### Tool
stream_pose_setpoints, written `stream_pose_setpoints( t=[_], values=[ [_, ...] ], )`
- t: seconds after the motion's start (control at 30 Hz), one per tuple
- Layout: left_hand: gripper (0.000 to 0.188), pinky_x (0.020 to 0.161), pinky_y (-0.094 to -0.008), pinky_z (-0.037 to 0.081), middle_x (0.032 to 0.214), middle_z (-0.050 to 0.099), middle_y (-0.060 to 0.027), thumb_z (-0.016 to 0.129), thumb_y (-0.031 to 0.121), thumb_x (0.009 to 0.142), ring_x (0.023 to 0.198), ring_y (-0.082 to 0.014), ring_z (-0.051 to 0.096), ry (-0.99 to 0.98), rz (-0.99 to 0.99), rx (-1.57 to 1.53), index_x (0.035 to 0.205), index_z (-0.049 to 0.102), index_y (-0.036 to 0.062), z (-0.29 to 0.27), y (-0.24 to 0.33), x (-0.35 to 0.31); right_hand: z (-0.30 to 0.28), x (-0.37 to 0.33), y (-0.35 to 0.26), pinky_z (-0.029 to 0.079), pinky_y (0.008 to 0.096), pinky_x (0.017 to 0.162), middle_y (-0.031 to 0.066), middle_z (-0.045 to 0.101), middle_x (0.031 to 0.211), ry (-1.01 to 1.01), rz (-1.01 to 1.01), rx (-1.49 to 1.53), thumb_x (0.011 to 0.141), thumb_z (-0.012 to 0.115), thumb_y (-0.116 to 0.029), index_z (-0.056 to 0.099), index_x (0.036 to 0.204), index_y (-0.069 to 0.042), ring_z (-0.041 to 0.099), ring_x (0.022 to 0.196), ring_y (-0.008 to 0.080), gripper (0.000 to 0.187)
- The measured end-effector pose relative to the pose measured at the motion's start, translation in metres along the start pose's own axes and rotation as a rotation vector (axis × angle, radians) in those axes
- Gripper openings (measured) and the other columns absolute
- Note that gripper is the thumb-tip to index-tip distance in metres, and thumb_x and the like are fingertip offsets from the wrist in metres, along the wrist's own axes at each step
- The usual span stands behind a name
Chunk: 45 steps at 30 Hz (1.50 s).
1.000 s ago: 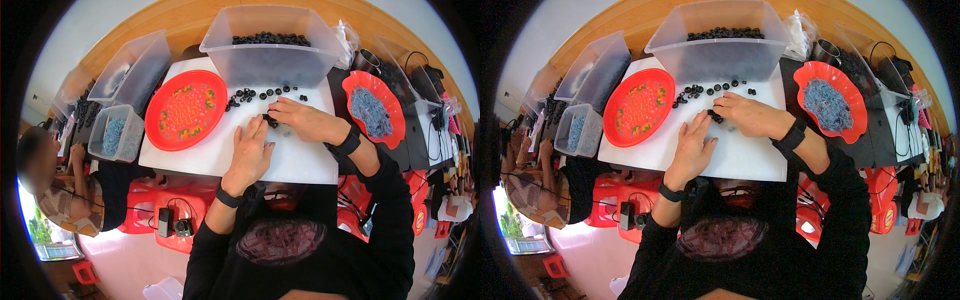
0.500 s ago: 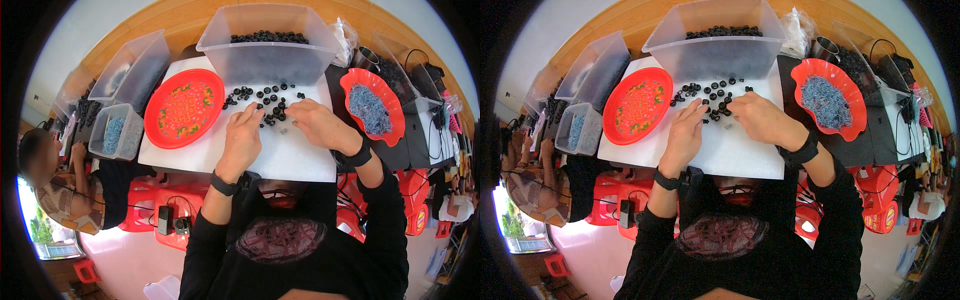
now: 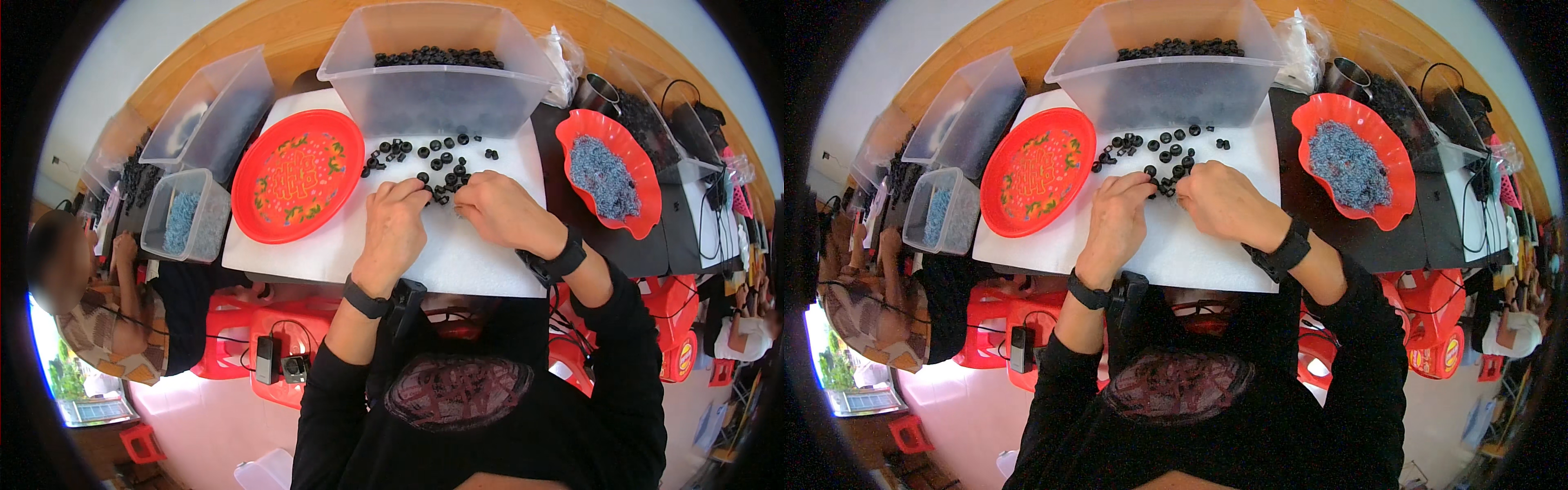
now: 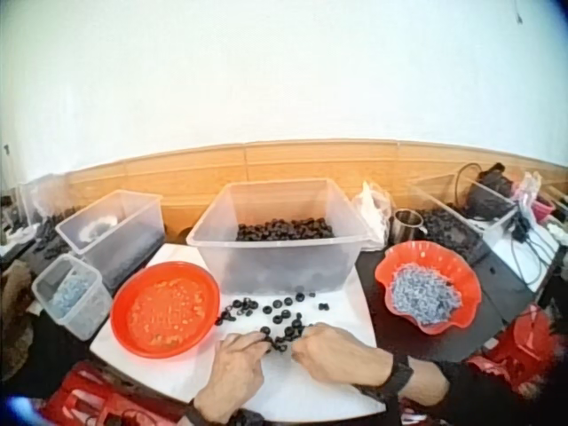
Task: Assembling small black plastic components by hand in a production environment.
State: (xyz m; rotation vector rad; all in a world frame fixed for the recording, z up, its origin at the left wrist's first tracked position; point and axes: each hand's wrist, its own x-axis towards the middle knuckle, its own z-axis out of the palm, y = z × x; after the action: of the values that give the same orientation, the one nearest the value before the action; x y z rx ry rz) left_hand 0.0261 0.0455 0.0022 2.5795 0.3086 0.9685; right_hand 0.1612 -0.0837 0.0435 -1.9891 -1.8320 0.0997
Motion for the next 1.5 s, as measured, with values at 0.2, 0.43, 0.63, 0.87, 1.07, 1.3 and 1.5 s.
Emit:
stream_pose_setpoints(
  t=[0.2,0.43,0.63,0.87,1.07,1.3,1.5],
  values=[
    [0.022,0.074,-0.0349,0.045,0.099,0.062,-0.0113,0.054,-0.009,0.066,0.082,-0.0291,0.053,-0.030,-0.049,-0.042,0.084,0.064,-0.0003,-0.003,0.000,0.002,0.011,0.012,-0.003,0.046,0.0407,0.065,0.0163,0.057,0.071,-0.063,0.091,-0.097,0.073,0.057,-0.011,0.062,0.074,-0.001,0.056,0.072,0.0335,0.010],
    [0.019,0.072,-0.0362,0.042,0.099,0.062,-0.0090,0.054,-0.006,0.062,0.085,-0.0278,0.052,0.020,-0.008,-0.019,0.077,0.064,0.0007,0.005,-0.004,0.000,0.015,0.017,-0.017,0.049,0.0380,0.062,0.0160,0.059,0.068,-0.031,0.027,-0.345,0.064,0.059,-0.009,0.062,0.064,0.000,0.059,0.069,0.0303,0.009],
    [0.017,0.075,-0.0361,0.043,0.097,0.062,-0.0100,0.056,-0.006,0.064,0.088,-0.0278,0.053,0.000,-0.004,-0.009,0.078,0.064,-0.0010,-0.003,0.004,0.004,0.012,0.020,-0.019,0.049,0.0382,0.060,0.0175,0.061,0.065,0.014,0.026,-0.304,0.063,0.055,-0.006,0.063,0.064,-0.001,0.060,0.065,0.0324,0.009],
    [0.012,0.075,-0.0345,0.045,0.096,0.063,-0.0108,0.064,0.000,0.068,0.092,-0.0266,0.055,0.116,-0.050,-0.170,0.080,0.065,0.0008,-0.001,0.004,0.004,0.004,0.024,-0.020,0.049,0.0397,0.059,0.0206,0.059,0.066,-0.090,0.105,-0.261,0.063,0.057,-0.008,0.060,0.065,0.003,0.060,0.065,0.0343,0.012],
    [0.014,0.064,-0.0283,0.046,0.084,0.063,-0.0094,0.066,-0.004,0.066,0.073,-0.0212,0.059,0.374,-0.190,-0.334,0.077,0.060,0.0020,-0.013,0.012,-0.003,0.003,0.019,-0.010,0.047,0.0413,0.061,0.0177,0.060,0.068,0.032,0.156,-0.149,0.066,0.055,-0.008,0.060,0.066,0.001,0.059,0.066,0.0334,0.009],
    [0.012,0.067,-0.0215,0.045,0.087,0.062,-0.0063,0.061,-0.006,0.076,0.075,-0.0096,0.057,0.399,-0.527,-0.936,0.086,0.057,-0.0014,-0.015,0.031,-0.031,0.011,0.012,-0.019,0.047,0.0405,0.064,0.0145,0.057,0.070,0.040,-0.010,-0.109,0.068,0.057,-0.005,0.058,0.071,-0.002,0.056,0.071,0.0322,0.005],
    [0.017,0.069,-0.0201,0.045,0.091,0.061,-0.0067,0.055,-0.010,0.079,0.077,-0.0093,0.055,0.338,-0.561,-1.171,0.095,0.058,-0.0035,-0.024,0.030,-0.041,0.019,0.014,-0.025,0.050,0.0382,0.065,0.0178,0.058,0.074,-0.029,-0.105,-0.170,0.066,0.054,-0.002,0.060,0.074,0.001,0.059,0.073,0.0328,0.010]
  ],
)
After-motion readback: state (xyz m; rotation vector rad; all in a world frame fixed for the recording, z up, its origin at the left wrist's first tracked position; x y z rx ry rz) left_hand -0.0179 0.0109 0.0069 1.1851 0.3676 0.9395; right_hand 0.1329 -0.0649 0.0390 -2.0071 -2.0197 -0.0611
